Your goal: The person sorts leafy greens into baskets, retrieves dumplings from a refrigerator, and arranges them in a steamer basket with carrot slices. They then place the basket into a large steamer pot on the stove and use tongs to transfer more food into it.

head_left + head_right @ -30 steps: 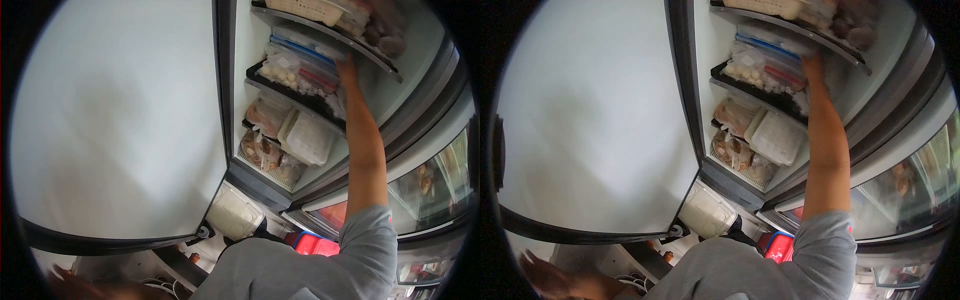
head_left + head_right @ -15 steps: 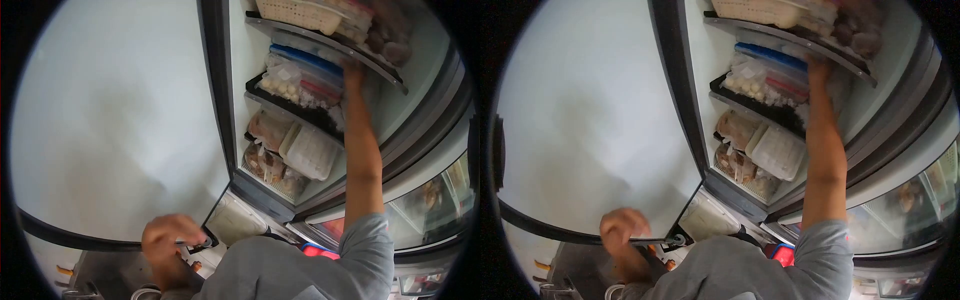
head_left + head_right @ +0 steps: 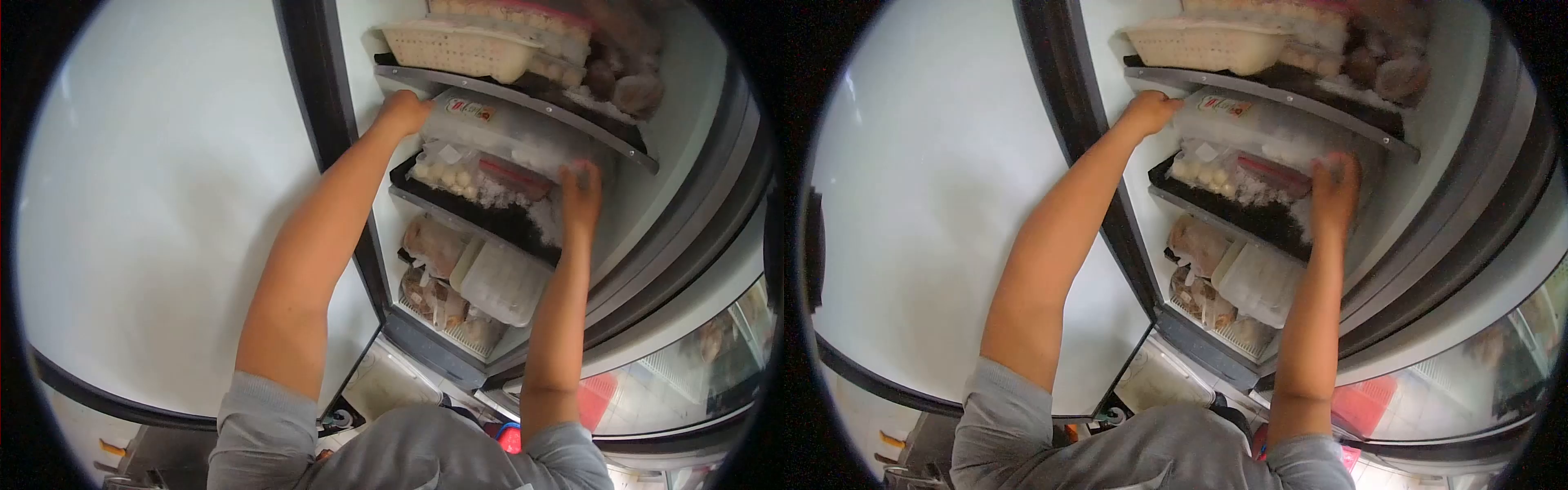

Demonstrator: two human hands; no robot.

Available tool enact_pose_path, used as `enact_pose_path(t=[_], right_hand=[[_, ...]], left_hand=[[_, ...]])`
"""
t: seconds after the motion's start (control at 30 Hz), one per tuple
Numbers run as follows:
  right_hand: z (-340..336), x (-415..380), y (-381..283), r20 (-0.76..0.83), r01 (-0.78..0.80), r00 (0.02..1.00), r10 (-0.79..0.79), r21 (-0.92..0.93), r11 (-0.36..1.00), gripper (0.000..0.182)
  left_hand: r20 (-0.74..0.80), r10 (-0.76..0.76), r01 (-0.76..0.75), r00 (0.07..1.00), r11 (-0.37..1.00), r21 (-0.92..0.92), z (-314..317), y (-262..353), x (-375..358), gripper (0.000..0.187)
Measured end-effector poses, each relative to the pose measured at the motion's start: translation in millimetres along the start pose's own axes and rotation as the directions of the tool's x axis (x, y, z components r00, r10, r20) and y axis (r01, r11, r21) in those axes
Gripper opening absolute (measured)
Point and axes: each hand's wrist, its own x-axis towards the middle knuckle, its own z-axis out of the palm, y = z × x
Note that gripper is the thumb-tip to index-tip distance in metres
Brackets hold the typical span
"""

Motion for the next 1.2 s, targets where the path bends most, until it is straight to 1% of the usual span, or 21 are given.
enact_pose_path(t=[0.03, 0.07, 0.13, 0.17, 0.23, 0.3, 0.4, 0.47, 0.6, 0.67, 0.7, 0.77, 0.8, 0.83, 0.87, 0.9, 0.93, 1.0, 1.07, 1.13, 1.2], right_hand=[[-3, -2, 0, 0.004, -0.004, 1.000, 0.004, -0.042, 0.999, 0.035], [-4, -5, -1, 0.000, -0.004, 1.000, 0.004, -0.039, 0.999, 0.035], [-4, -10, -3, -0.015, 0.050, 0.999, -0.051, -0.072, 0.996, 0.036], [-1, -9, 3, -0.022, 0.050, 0.998, -0.051, -0.070, 0.996, 0.036], [10, -8, 11, -0.134, 0.268, 0.952, -0.276, -0.075, 0.961, 0.037], [9, -10, 5, -0.103, 0.214, 0.971, -0.217, -0.043, 0.976, 0.038], [8, -13, 3, -0.092, 0.196, 0.976, -0.198, -0.034, 0.980, 0.038], [6, -12, 7, -0.083, 0.247, 0.965, -0.249, -0.028, 0.969, 0.038], [4, -12, 11, -0.058, 0.212, 0.976, -0.210, 0.019, 0.977, 0.037], [2, -14, 10, -0.014, 0.169, 0.986, -0.169, 0.053, 0.984, 0.037], [3, -12, 13, -0.003, 0.165, 0.986, -0.165, 0.052, 0.985, 0.037], [4, -8, 17, -0.055, 0.277, 0.959, -0.276, 0.003, 0.961, 0.040], [4, -9, 16, -0.057, 0.277, 0.959, -0.276, 0.002, 0.961, 0.040], [4, -9, 14, -0.066, 0.278, 0.959, -0.277, 0.005, 0.961, 0.041], [3, -8, 12, -0.072, 0.281, 0.957, -0.280, 0.006, 0.960, 0.043], [1, -7, 10, -0.075, 0.290, 0.954, -0.289, 0.001, 0.957, 0.043], [1, -8, 7, -0.066, 0.270, 0.961, -0.270, -0.007, 0.963, 0.043], [4, -6, 5, -0.060, 0.255, 0.965, -0.255, -0.013, 0.967, 0.043], [3, 4, 12, -0.064, 0.356, 0.929, -0.363, -0.107, 0.928, 0.040], [-3, 14, 6, -0.042, 0.345, 0.935, -0.353, -0.134, 0.929, 0.036], [-5, 19, 0, -0.019, 0.333, 0.940, -0.340, -0.159, 0.929, 0.032]], left_hand=[[0.176, -0.109, 0.106, 0.978, 0.994, 0.026, 0, 10, 9, 0.051], [0.174, -0.105, 0.102, 0.979, 0.994, 0.029, 1, 14, 16, 0.051], [0.283, -0.186, 0.162, 0.941, 0.981, 0.103, 1, 20, 27, 0.058], [0.282, -0.180, 0.156, 0.942, 0.982, 0.106, 1, 25, 29, 0.058], [0.240, -0.107, 0.018, 0.965, 0.938, 0.346, 1, 33, 33, 0.070], [0.241, -0.129, 0.032, 0.962, 0.928, 0.371, 4, 39, 35, 0.078], [0.172, -0.172, 0.104, 0.970, 0.932, 0.347, 12, 34, 40, 0.084], [0.178, 0.002, -0.032, 0.984, 0.986, 0.165, 10, 27, 38, 0.086], [0.153, -0.069, 0.044, 0.986, 0.986, 0.161, 13, 21, 43, 0.088], [0.056, -0.137, 0.130, 0.989, 0.984, 0.123, 16, 18, 46, 0.083], [0.059, -0.148, 0.140, 0.987, 0.983, 0.122, 16, 15, 44, 0.083], [0.167, -0.343, 0.346, 0.924, 0.938, 0.012, 0, 36, 23, 0.068], [0.172, -0.399, 0.415, 0.901, 0.907, -0.066, -7, 45, 11, 0.045], [0.171, -0.390, 0.406, 0.905, 0.911, -0.071, -9, 39, 14, 0.045], [0.200, -0.317, 0.371, 0.927, 0.857, -0.358, -11, 22, 18, 0.039], [0.207, -0.238, 0.316, 0.949, 0.722, -0.615, -10, 8, 23, 0.034], [0.204, -0.233, 0.310, 0.951, 0.719, -0.623, -7, 1, 22, 0.034], [0.193, 0.061, 0.144, 0.979, 0.464, -0.874, -3, -11, 8, 0.029], [0.129, 0.034, 0.098, 0.991, 0.471, -0.876, -4, 10, -30, 0.036], [0.063, 0.013, 0.049, 0.998, 0.477, -0.877, 2, 10, -52, 0.044], [-0.107, 0.235, -0.234, 0.966, 0.620, -0.749, 24, -14, -54, 0.057]])
